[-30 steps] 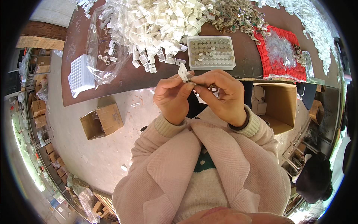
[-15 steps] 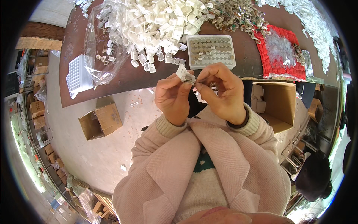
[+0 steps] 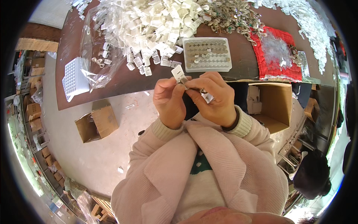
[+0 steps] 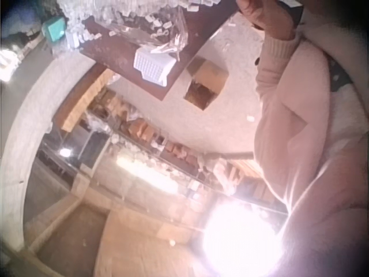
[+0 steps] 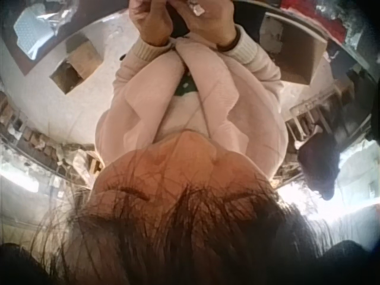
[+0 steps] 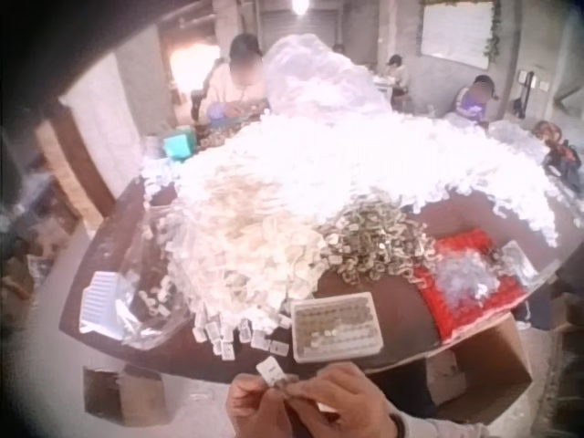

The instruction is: The person opens a plastic bag and removes small white plastic housings. They then repeatedly pick up metal contacts and insert them into the housings, placing the assembled units into a compartmentalized tray. The person continues this assembly process throughout the clip.

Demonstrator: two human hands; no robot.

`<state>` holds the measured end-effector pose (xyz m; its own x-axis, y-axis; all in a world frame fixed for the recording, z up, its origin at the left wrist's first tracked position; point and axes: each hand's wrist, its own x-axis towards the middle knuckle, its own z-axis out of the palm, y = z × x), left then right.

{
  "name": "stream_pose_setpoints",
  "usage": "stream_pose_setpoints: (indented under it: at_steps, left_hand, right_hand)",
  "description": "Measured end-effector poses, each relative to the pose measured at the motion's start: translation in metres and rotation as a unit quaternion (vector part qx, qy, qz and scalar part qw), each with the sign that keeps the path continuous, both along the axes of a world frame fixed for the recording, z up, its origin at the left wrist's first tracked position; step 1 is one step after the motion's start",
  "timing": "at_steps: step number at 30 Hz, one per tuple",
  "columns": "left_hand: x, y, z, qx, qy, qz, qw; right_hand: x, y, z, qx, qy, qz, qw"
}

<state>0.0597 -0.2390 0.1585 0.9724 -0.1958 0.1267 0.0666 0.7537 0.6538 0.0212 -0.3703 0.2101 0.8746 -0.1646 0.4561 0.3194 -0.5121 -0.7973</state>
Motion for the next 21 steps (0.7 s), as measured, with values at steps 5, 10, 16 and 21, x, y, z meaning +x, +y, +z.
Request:
stream_pose_setpoints:
  at_steps: [5,10,16,21]
  left_hand:
    - [0.002,0.000,-0.004,0.032,0.059,-0.064,0.996]
    - [0.009,0.004,-0.008,0.007,0.088,-0.125,0.988]
    - [0.011,0.004,-0.011,0.008,0.098,-0.132,0.986]
    - [0.014,0.006,-0.010,0.001,0.101,-0.140,0.985]
  right_hand:
    - [-0.008,-0.012,-0.005,0.049,0.025,0.033,0.998]
    - [0.001,-0.062,-0.015,-0.090,0.035,-0.217,0.971]
    - [0.011,-0.083,-0.032,-0.188,0.045,-0.208,0.959]
    - [0.019,-0.087,-0.030,-0.192,0.049,-0.208,0.958]
